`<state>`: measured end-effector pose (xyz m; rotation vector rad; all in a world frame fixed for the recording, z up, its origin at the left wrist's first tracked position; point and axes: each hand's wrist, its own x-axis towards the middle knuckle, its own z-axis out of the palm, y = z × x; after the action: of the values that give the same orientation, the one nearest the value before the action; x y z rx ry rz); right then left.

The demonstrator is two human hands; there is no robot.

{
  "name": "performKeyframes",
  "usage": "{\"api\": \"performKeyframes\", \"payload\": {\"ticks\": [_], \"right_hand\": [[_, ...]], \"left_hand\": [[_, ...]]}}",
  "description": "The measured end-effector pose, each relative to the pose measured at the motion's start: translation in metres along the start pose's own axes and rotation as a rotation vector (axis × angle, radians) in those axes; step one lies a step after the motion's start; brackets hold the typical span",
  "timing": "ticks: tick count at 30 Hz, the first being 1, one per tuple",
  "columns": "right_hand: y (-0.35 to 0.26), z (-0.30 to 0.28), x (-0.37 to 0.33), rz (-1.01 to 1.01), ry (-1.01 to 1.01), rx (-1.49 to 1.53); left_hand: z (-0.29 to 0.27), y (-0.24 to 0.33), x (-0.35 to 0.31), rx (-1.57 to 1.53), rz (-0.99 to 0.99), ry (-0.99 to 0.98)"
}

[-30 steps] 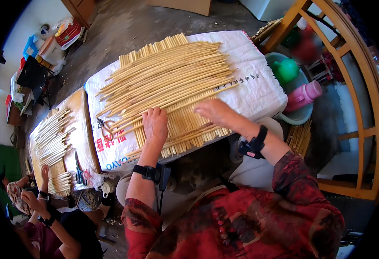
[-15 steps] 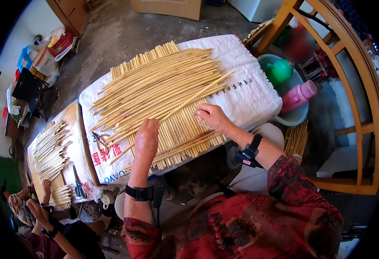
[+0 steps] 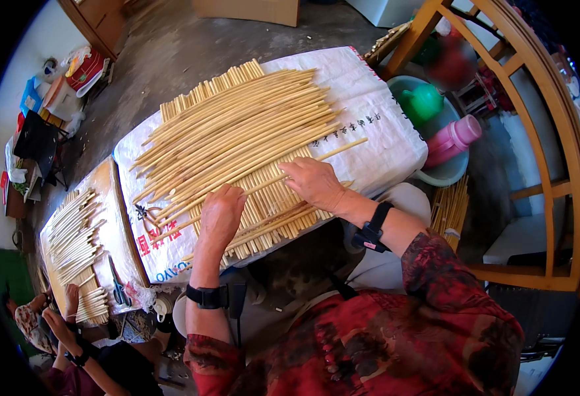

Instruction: The person weaves wooden sticks together using white string to assemble a mat, picking up individual sticks and threading the string around them in a repeating pattern.

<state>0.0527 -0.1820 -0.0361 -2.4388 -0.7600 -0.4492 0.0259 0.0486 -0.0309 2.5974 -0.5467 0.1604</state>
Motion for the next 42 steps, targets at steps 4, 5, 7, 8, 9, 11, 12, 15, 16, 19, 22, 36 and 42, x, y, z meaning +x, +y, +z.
{"api": "performKeyframes", "payload": {"ticks": [4, 5, 7, 8, 9, 11, 12, 15, 16, 19, 22, 36, 42], "right_hand": [[0.008, 0.002, 0.005, -0.034, -0.039, -0.091], [0.01, 0.001, 0.007, -0.039, -0.026, -0.106], [0.014, -0.004, 0.014, -0.048, 0.006, -0.139], [0.014, -0.008, 0.018, -0.055, 0.023, -0.153], [0.014, -0.015, 0.019, -0.027, -0.002, -0.178], [0.015, -0.017, 0.021, -0.02, 0.039, -0.12], [0.014, -0.017, 0.023, -0.017, 0.058, -0.09], [0.007, -0.02, 0.022, -0.029, -0.046, -0.077], [0.005, -0.02, 0.02, -0.026, -0.073, -0.072], [0.007, -0.019, 0.021, -0.049, -0.007, -0.008], [-0.001, -0.023, 0.023, 0.318, 0.124, 0.441], [0.043, -0.017, 0.017, 1.028, 0.203, 1.71], [0.059, -0.02, 0.012, 1.047, 0.151, 1.731]], "left_hand": [[-0.011, 0.012, 0.004, 0.036, 0.027, 0.179], [-0.014, 0.019, 0.007, 0.031, 0.075, 0.307], [-0.017, 0.023, 0.007, 0.033, 0.159, 0.512], [-0.013, 0.023, 0.003, -0.147, 0.028, 0.462], [-0.005, 0.023, -0.004, -0.327, -0.103, 0.411], [0.002, 0.026, -0.006, -0.822, -0.448, 0.253], [0.008, 0.016, -0.006, -0.894, -0.541, 0.163], [0.007, 0.013, 0.003, -1.489, -0.576, 0.349], [0.005, 0.009, 0.007, -1.581, -0.529, 0.382], [0.005, 0.001, 0.007, -1.669, -0.476, 0.452], [0.008, -0.011, 0.003, -1.72, -0.514, 0.545], [0.016, 0.0, 0.001, -1.861, -0.603, 0.481], [0.008, -0.031, -0.006, -1.827, -0.612, 0.706]]}}
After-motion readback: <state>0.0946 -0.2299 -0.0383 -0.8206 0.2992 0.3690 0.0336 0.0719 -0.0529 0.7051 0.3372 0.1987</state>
